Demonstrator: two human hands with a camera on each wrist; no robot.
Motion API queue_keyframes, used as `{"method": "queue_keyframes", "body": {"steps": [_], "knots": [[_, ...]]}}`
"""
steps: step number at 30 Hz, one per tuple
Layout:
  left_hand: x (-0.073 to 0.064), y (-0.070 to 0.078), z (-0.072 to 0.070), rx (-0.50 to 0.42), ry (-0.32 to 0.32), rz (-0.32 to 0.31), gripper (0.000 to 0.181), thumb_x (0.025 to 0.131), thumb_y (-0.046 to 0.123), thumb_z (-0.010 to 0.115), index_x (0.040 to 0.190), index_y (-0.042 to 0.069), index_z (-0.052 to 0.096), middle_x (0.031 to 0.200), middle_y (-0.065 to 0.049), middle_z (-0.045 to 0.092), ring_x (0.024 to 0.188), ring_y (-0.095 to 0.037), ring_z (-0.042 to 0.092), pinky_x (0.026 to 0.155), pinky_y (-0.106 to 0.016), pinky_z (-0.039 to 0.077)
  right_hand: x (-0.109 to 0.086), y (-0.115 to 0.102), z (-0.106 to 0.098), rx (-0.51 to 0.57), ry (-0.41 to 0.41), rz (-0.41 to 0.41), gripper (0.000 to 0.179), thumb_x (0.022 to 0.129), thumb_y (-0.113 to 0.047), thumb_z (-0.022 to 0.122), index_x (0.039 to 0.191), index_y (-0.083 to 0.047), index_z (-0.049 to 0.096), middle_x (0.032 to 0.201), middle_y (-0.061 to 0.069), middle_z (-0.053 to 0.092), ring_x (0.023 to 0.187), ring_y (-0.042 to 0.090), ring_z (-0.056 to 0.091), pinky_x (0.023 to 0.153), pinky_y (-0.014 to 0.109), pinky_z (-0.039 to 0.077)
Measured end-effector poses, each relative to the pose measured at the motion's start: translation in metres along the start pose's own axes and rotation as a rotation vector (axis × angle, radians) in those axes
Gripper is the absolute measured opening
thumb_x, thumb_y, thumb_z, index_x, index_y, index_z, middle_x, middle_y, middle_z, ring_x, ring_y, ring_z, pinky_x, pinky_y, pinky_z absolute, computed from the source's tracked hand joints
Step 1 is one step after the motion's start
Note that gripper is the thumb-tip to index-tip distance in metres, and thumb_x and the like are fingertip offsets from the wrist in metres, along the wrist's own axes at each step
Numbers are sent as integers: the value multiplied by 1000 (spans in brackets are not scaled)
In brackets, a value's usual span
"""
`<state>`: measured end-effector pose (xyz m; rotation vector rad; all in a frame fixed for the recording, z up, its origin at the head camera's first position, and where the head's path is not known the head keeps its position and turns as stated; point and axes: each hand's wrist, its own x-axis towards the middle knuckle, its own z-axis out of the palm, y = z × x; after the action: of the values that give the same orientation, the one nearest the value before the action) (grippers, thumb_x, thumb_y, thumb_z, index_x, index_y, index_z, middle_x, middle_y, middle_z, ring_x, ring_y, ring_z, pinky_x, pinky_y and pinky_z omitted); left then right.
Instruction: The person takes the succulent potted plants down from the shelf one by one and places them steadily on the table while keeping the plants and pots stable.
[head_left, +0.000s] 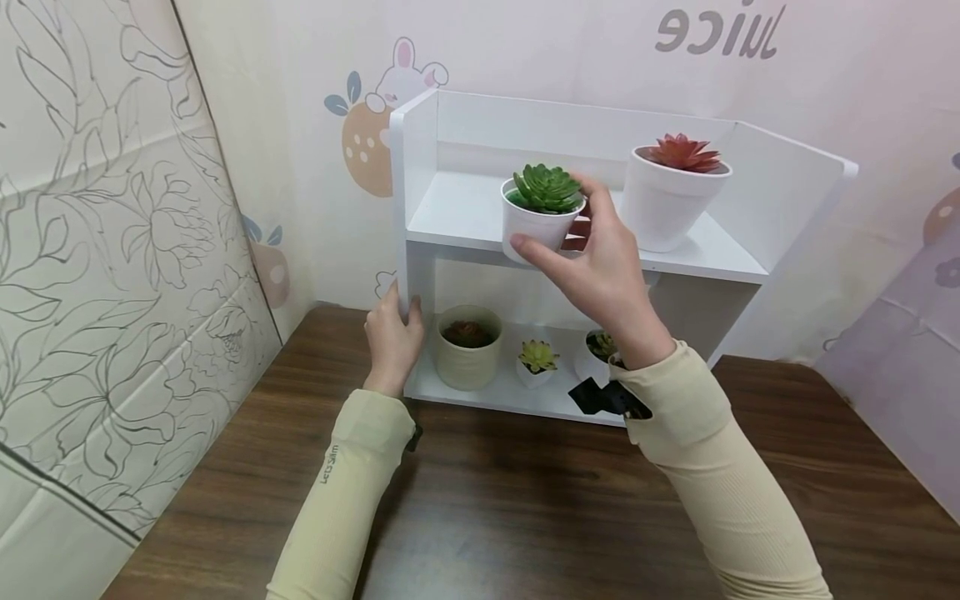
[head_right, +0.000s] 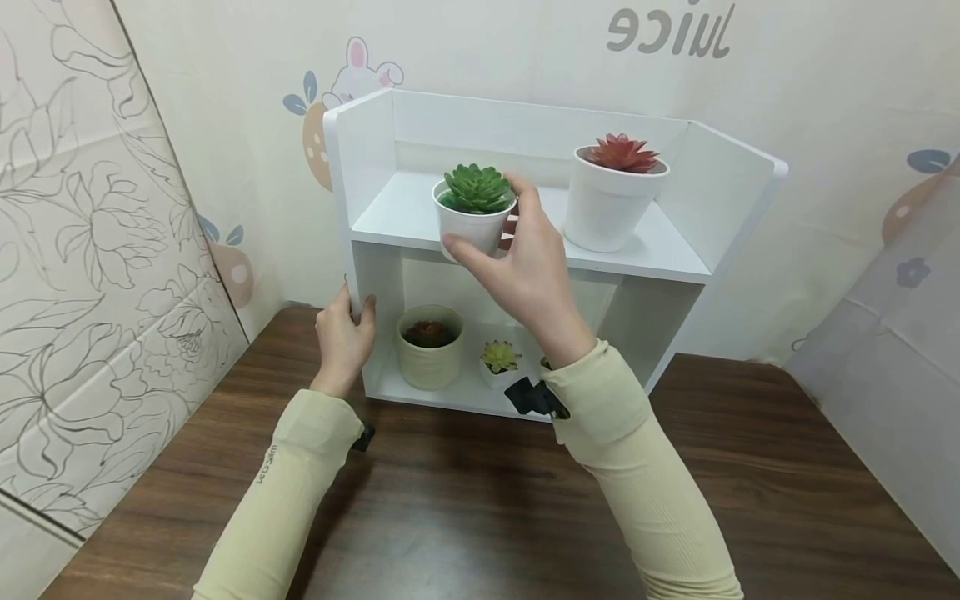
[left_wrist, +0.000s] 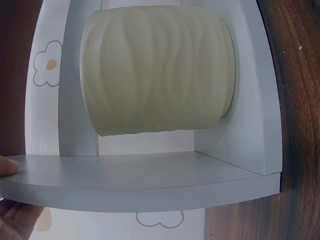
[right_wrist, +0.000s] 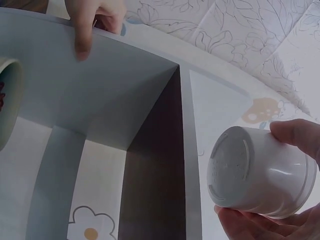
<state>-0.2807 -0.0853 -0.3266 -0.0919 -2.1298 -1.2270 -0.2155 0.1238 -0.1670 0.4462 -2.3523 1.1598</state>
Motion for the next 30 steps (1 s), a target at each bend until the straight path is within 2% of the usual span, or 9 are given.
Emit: {"method": "queue_keyframes", "body": {"steps": [6,18,30], "knots": [[1,0,0,5,4,4,34,96,8,53,128,-2,55,122,-24,63,112,-38,61,92,-50,52,-3,-1,-1,7,-4,-6,77,80,-32,77,143,-18,35,128,5,55,101,21,60,89,39,53],[2,0,0,-3,7,9,34,96,9,53,128,-2,55,121,-24,63,112,-38,62,90,-51,52,-11,-2,-3,-13,-18,-20,77,80,-33,76,144,-16,36,129,4,56,101,21,60,83,30,50],[0,-2,1,-1,3,14,32,96,8,53,126,-3,56,121,-25,63,110,-39,62,88,-52,53,-18,2,-1,-32,-15,-34,78,80,-32,77,144,-15,36,126,6,59,99,22,62,84,34,50]]}}
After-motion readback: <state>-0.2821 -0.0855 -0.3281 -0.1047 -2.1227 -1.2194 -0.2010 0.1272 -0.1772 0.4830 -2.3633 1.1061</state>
